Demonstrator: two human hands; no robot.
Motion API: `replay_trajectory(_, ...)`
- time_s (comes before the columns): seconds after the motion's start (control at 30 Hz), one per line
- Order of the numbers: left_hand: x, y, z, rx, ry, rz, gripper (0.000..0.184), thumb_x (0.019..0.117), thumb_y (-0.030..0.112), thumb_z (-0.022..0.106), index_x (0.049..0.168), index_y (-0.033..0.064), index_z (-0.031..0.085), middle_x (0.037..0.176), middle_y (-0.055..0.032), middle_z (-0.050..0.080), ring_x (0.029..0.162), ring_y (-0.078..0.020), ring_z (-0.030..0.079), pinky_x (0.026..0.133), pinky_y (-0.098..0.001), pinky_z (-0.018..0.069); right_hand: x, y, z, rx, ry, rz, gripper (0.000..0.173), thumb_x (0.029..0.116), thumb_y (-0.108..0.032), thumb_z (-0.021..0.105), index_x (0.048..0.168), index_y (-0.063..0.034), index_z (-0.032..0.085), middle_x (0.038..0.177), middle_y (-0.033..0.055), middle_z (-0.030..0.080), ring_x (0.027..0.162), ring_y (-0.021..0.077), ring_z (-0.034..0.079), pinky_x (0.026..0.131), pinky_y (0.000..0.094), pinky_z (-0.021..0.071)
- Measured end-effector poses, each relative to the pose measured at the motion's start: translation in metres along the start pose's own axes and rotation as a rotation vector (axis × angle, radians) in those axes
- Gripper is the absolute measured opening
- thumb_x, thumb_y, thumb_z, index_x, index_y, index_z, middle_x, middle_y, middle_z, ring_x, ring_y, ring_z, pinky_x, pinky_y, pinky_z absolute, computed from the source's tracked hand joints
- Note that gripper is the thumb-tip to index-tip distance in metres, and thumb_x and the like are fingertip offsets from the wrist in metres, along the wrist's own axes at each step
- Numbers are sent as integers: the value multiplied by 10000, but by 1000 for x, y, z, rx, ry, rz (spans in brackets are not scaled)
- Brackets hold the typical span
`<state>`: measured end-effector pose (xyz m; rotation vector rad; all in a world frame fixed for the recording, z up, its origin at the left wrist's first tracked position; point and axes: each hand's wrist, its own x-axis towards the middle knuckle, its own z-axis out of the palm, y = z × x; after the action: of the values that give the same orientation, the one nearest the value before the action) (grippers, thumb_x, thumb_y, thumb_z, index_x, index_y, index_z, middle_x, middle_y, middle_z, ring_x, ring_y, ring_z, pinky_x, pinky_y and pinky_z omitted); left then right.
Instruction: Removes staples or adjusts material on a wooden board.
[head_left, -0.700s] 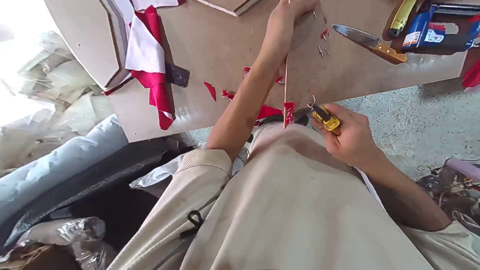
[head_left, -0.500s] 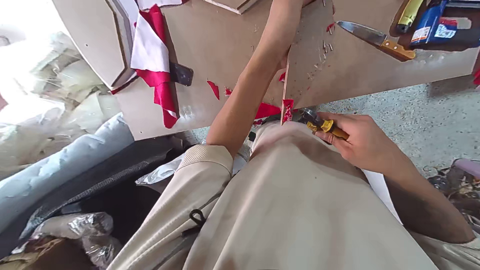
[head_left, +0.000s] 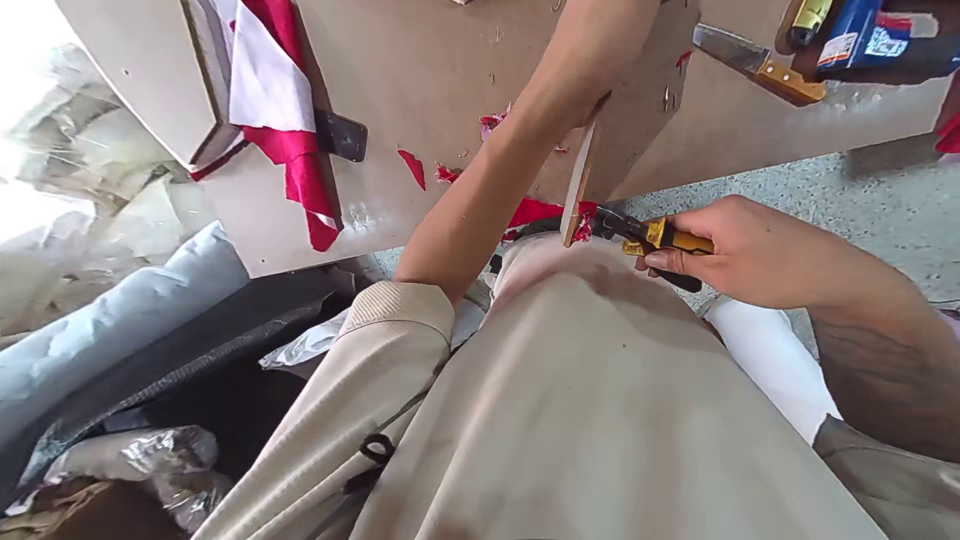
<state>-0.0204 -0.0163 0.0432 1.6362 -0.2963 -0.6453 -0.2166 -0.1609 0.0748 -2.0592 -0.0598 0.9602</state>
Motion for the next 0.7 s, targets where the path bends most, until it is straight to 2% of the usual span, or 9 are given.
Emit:
replay_trajectory(0.07, 4, -2, -7, -92, 34, -29, 170, 1019, 30, 539, 867, 20, 614, 746, -59, 619, 696, -135, 653, 660, -308, 592, -1, 5, 0, 20, 4, -20, 183, 1020, -391, 619, 1032, -243, 726, 875, -131, 744, 772, -31, 689, 681, 202, 591)
replay_trajectory(0.1, 4, -3, -9, -117, 46, -31, 159, 1019, 16, 530, 880, 15, 606, 767, -64, 603, 722, -143, 636, 684, -313, 577, 0, 6, 1, 30, 1, -33, 190, 1019, -399, 618, 1037, -244, 726, 882, -135, 747, 778, -35, 690, 687, 197, 590)
replay_trajectory(0.3, 3, -7, -11, -98, 65, -57, 151, 1017, 42, 552, 875, 30, 603, 747, -43, 590, 688, -120, 624, 664, -295, 573, 7, 4, 1, 120, -48, -72, 151, 1006, -334, 658, 1024, -206, 737, 888, -118, 760, 793, -18, 706, 712, 188, 600)
replay_trajectory(0.5, 5, -6, -12, -111, 67, -52, 172, 1029, 42, 522, 882, 28, 612, 755, -53, 599, 700, -127, 635, 669, -306, 581, 11, 7, -1, 103, -57, -90, 165, 1003, -345, 661, 1043, -206, 741, 896, -117, 763, 801, -17, 710, 719, 194, 606)
replay_trajectory(0.6, 0, -6, -9, -73, 76, 7, 194, 1014, 23, 541, 834, 24, 614, 723, -50, 582, 685, -122, 619, 654, -294, 565, 15, 4, 1, 96, -56, -95, 146, 1003, -327, 662, 1041, -210, 741, 899, -115, 762, 804, -13, 708, 721, 200, 604)
replay_trajectory(0.7, -5, 2, -8, 34, 133, 17, 232, 1004, 41, 579, 773, 36, 602, 672, -37, 550, 637, -109, 590, 616, -281, 540, 19, 3, 8, 186, -46, -27, 135, 997, -299, 680, 1025, -182, 741, 881, -86, 761, 793, 10, 713, 728, 216, 609)
